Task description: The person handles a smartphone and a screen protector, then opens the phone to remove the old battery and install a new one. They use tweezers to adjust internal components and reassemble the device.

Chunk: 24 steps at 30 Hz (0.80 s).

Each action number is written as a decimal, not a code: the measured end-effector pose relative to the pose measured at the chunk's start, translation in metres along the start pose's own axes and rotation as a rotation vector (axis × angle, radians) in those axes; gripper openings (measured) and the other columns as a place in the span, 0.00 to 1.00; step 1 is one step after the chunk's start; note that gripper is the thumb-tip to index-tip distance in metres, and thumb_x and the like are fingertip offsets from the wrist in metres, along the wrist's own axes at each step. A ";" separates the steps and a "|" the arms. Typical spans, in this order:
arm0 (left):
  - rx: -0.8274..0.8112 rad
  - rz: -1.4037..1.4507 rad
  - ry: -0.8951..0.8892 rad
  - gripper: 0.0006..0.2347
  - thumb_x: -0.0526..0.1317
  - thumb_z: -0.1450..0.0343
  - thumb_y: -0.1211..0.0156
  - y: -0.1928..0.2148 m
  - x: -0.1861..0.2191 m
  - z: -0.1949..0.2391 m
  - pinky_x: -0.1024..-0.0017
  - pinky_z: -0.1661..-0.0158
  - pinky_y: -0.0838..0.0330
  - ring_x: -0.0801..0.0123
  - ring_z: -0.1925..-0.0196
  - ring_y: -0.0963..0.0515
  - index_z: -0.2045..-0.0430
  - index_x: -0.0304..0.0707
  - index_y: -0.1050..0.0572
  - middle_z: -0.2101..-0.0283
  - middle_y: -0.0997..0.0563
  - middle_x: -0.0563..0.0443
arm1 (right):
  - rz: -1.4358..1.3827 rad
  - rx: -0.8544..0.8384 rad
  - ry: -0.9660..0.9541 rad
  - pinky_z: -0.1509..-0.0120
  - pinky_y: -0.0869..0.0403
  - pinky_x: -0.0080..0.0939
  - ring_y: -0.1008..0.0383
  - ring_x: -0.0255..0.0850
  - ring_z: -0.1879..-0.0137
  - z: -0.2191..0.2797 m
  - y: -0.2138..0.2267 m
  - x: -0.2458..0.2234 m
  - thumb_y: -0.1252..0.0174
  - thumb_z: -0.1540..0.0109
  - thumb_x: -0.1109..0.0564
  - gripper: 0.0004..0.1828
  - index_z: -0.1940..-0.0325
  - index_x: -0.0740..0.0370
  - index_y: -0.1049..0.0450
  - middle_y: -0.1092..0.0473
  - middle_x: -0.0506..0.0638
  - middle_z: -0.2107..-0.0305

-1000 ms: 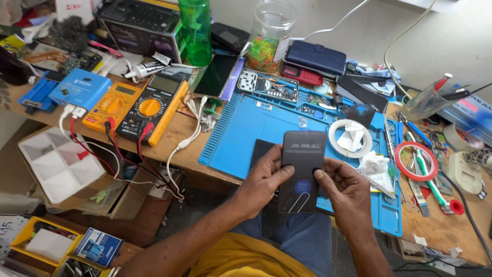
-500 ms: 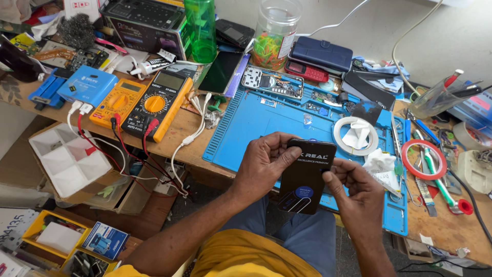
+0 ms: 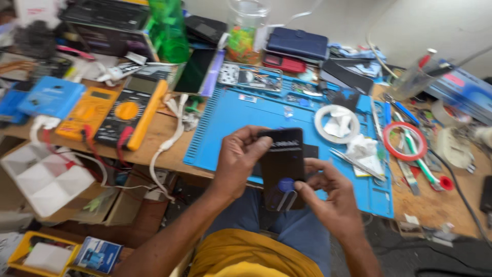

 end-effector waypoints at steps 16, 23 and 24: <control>-0.224 -0.199 0.219 0.20 0.31 0.29 0.38 -0.007 -0.032 0.019 0.74 0.50 0.22 0.72 0.52 0.18 0.42 0.29 0.31 0.54 0.20 0.49 | -0.343 0.052 -0.059 0.55 0.24 0.33 0.25 0.30 0.56 -0.006 0.012 0.018 0.38 0.38 0.66 0.27 0.34 0.66 0.31 0.26 0.48 0.55; -0.136 -0.049 0.224 0.23 0.29 0.30 0.39 0.000 -0.041 0.016 0.70 0.52 0.21 0.70 0.53 0.19 0.37 0.29 0.33 0.53 0.20 0.45 | -0.311 -0.102 -0.065 0.53 0.23 0.32 0.26 0.31 0.54 0.004 0.011 0.023 0.39 0.39 0.69 0.35 0.27 0.66 0.36 0.31 0.48 0.48; -0.124 -0.082 0.224 0.24 0.29 0.30 0.38 -0.001 -0.038 0.018 0.69 0.51 0.21 0.69 0.53 0.19 0.37 0.29 0.33 0.52 0.20 0.43 | -0.374 -0.125 -0.092 0.53 0.21 0.31 0.25 0.31 0.55 0.006 0.008 0.024 0.40 0.40 0.69 0.36 0.26 0.65 0.38 0.31 0.47 0.50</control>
Point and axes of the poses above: each hand's wrist, its own z-axis away from the middle knuckle, its own y-axis out of the back of the hand, x = y × z, the point moved 5 cm from there along -z, towards the middle knuckle
